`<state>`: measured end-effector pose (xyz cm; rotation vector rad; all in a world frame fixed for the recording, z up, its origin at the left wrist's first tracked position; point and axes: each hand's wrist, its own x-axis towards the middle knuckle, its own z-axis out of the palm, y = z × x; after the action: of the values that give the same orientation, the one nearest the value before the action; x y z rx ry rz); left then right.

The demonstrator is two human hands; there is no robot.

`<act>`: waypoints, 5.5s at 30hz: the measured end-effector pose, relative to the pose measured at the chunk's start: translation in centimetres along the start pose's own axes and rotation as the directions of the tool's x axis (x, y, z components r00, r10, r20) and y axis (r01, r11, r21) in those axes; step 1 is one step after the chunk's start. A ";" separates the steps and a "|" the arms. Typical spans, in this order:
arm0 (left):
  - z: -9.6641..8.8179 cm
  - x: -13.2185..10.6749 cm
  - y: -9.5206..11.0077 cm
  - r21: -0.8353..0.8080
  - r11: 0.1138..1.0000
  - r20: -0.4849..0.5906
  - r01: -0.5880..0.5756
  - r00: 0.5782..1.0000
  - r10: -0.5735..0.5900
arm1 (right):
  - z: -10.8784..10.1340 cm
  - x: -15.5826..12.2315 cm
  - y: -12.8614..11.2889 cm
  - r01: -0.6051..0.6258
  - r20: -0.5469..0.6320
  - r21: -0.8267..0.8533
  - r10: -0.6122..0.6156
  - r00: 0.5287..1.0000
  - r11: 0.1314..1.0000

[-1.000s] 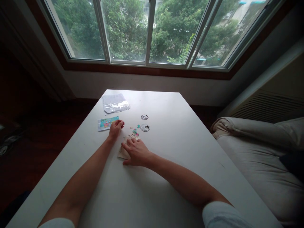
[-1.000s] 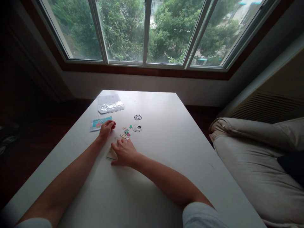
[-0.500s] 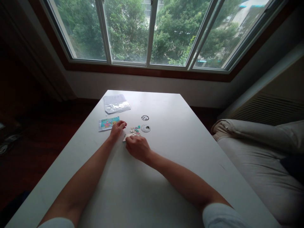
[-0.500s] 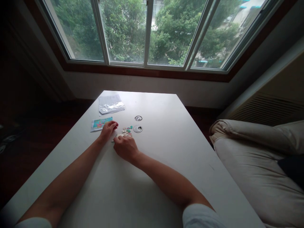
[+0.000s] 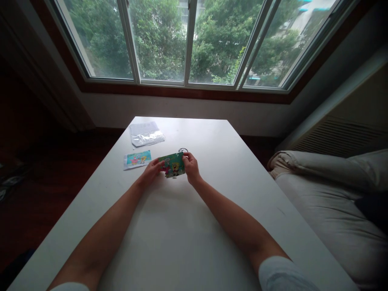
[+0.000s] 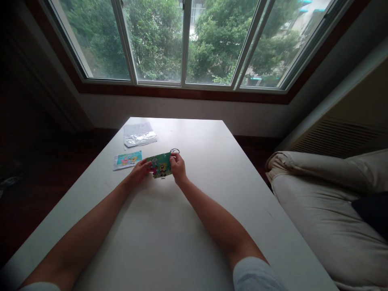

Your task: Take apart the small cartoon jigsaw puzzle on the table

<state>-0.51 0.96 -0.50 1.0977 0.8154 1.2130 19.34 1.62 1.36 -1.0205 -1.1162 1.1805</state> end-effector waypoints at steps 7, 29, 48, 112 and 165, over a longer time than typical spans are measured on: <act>0.4 -0.3 0.0 0.033 0.999 -0.086 0.032 0.996 -0.029 | -0.1 0.1 1.1 -0.006 0.054 -0.008 0.006 0.999 1.000; 0.0 -0.6 0.8 0.005 0.997 -0.007 0.080 0.997 -0.080 | -0.8 0.6 2.7 -0.083 0.123 0.034 0.078 0.989 0.996; 0.4 -0.3 2.0 0.773 0.601 0.075 -0.204 0.969 0.234 | -1.0 0.4 3.1 0.076 0.333 -0.161 -0.018 0.943 0.984; 0.0 -0.4 0.6 0.607 0.790 0.113 -0.083 0.993 0.018 | -1.0 0.3 3.5 0.167 0.393 -0.230 -0.066 0.917 0.959; -0.1 0.3 -1.3 0.525 0.843 0.005 -0.113 0.992 0.130 | -0.3 -0.4 3.6 0.241 0.253 -0.438 -0.139 0.957 0.866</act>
<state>-0.12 1.26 -1.79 1.5988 1.1583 1.1395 19.04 1.62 -2.22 -1.1251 -1.6905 0.8912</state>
